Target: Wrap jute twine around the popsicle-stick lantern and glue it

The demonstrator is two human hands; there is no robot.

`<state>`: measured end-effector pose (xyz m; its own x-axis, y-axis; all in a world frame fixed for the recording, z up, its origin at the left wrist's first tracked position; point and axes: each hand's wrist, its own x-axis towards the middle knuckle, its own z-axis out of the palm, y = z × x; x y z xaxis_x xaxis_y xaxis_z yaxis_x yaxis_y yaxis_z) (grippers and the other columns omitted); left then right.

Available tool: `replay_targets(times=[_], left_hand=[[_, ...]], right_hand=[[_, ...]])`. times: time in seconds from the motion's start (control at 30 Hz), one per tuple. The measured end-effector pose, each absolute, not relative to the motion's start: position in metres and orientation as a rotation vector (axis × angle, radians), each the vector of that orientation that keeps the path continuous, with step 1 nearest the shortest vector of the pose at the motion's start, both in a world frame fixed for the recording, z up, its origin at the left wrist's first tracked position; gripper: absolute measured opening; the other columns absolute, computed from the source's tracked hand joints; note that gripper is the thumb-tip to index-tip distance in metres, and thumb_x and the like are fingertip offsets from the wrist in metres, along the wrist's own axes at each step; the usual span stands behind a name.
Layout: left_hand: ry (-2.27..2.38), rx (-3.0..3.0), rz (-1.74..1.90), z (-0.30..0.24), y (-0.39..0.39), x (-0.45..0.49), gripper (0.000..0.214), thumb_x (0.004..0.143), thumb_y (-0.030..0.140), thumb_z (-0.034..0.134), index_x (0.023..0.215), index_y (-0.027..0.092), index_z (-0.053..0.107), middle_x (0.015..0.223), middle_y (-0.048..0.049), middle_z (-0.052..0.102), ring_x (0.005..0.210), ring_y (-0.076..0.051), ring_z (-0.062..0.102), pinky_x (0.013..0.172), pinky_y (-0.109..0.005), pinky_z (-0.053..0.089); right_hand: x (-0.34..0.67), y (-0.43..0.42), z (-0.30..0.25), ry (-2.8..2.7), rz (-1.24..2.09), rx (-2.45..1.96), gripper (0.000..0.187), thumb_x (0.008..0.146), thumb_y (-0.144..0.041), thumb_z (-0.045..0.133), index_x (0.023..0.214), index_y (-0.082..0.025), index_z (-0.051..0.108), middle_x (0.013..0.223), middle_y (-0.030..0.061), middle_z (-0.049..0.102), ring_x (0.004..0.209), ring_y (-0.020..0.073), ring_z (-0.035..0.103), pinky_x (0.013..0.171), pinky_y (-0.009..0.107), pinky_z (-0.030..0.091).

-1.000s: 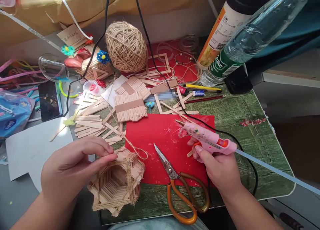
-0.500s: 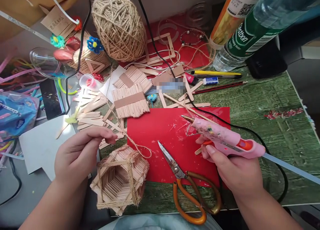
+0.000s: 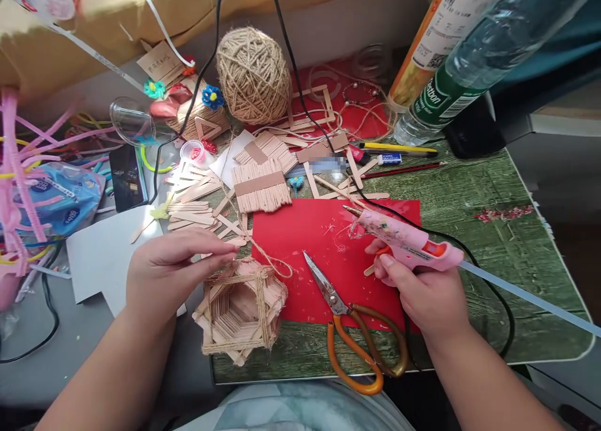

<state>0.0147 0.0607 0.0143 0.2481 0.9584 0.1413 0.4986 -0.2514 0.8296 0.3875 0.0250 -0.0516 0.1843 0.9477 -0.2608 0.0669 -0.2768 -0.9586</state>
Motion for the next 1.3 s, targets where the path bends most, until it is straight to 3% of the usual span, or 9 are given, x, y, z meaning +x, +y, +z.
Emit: replay_targets(times=[0.13, 0.2, 0.4, 0.63, 0.77, 0.87, 1.0, 1.07, 1.3], left_hand=[[1.219, 2.111, 0.774, 0.021, 0.050, 0.024, 0.024, 0.102, 0.015, 0.064, 0.118, 0.025, 0.080, 0.106, -0.0048, 0.082, 0.099, -0.017, 0.075, 0.090, -0.031, 0.057], [1.233, 2.128, 0.696, 0.022, 0.047, 0.031, 0.027, 0.101, 0.022, 0.068, 0.127, 0.024, 0.076, 0.122, -0.0082, 0.078, 0.112, -0.020, 0.072, 0.098, -0.034, 0.055], [1.309, 1.845, 0.426, 0.019, 0.052, 0.041, 0.020, 0.098, 0.045, 0.074, 0.091, 0.027, 0.079, 0.095, -0.0001, 0.077, 0.088, -0.017, 0.070, 0.079, -0.029, 0.052], [1.326, 1.770, 0.415, 0.011, 0.052, 0.041, 0.033, 0.104, 0.050, 0.063, 0.089, 0.023, 0.075, 0.098, -0.0022, 0.076, 0.091, -0.019, 0.068, 0.084, -0.032, 0.051], [1.435, 1.965, 0.483, 0.021, 0.052, 0.036, 0.033, 0.109, 0.045, 0.051, 0.102, 0.024, 0.075, 0.102, -0.0040, 0.077, 0.098, -0.022, 0.069, 0.090, -0.035, 0.051], [1.444, 2.124, 0.464, 0.046, 0.044, 0.032, 0.034, 0.107, 0.048, 0.055, 0.130, 0.027, 0.069, 0.130, -0.0077, 0.074, 0.122, -0.026, 0.067, 0.107, -0.041, 0.051], [1.189, 2.364, 0.055, 0.065, 0.016, 0.039, 0.109, 0.079, 0.067, 0.085, 0.168, 0.032, 0.035, 0.174, -0.0151, 0.036, 0.158, -0.044, 0.036, 0.128, -0.060, 0.034], [1.243, 2.397, -0.011, 0.060, 0.002, 0.045, 0.124, 0.072, 0.067, 0.089, 0.172, 0.031, 0.025, 0.176, -0.0186, 0.029, 0.160, -0.050, 0.029, 0.128, -0.068, 0.030], [1.378, 2.102, 0.191, 0.045, -0.003, 0.036, 0.108, 0.076, 0.045, 0.088, 0.168, 0.032, 0.032, 0.167, -0.0140, 0.042, 0.155, -0.043, 0.040, 0.128, -0.060, 0.035]], right_hand=[[0.387, 0.025, -0.056, -0.979, 1.224, -1.501, 0.017, 0.091, -0.033, 0.079, 0.102, -0.020, 0.077, 0.093, 0.0055, 0.074, 0.064, 0.0154, 0.062, 0.065, 0.035, 0.063], [0.388, 0.025, -0.059, -1.014, 1.204, -1.485, 0.018, 0.091, -0.034, 0.079, 0.102, -0.021, 0.078, 0.088, 0.0044, 0.073, 0.064, 0.0162, 0.062, 0.062, 0.033, 0.062], [0.390, 0.024, -0.064, -1.065, 1.199, -1.420, 0.020, 0.092, -0.038, 0.079, 0.104, -0.022, 0.078, 0.088, 0.0039, 0.073, 0.066, 0.0165, 0.064, 0.062, 0.031, 0.060], [0.392, 0.029, -0.063, -1.007, 1.256, -1.320, 0.022, 0.090, -0.038, 0.079, 0.104, -0.021, 0.077, 0.082, 0.0027, 0.071, 0.063, 0.0171, 0.062, 0.058, 0.031, 0.055], [0.393, 0.034, -0.060, -0.866, 1.310, -1.164, 0.017, 0.086, -0.031, 0.080, 0.100, -0.021, 0.076, 0.094, 0.0041, 0.075, 0.063, 0.0143, 0.060, 0.056, 0.029, 0.051], [0.395, 0.036, -0.060, -0.829, 1.343, -1.118, 0.016, 0.086, -0.030, 0.081, 0.097, -0.020, 0.077, 0.094, 0.0047, 0.075, 0.064, 0.0138, 0.060, 0.058, 0.028, 0.050], [0.398, 0.036, -0.061, -0.823, 1.377, -1.091, 0.020, 0.082, -0.033, 0.083, 0.096, -0.019, 0.077, 0.084, 0.0037, 0.073, 0.063, 0.0142, 0.059, 0.053, 0.026, 0.046], [0.399, 0.037, -0.061, -0.832, 1.385, -1.076, 0.022, 0.082, -0.034, 0.083, 0.096, -0.019, 0.076, 0.085, 0.0038, 0.073, 0.062, 0.0139, 0.059, 0.051, 0.026, 0.045], [0.399, 0.038, -0.062, -0.890, 1.412, -1.000, 0.025, 0.081, -0.035, 0.083, 0.100, -0.021, 0.075, 0.092, 0.0037, 0.077, 0.061, 0.0127, 0.059, 0.054, 0.027, 0.051]])
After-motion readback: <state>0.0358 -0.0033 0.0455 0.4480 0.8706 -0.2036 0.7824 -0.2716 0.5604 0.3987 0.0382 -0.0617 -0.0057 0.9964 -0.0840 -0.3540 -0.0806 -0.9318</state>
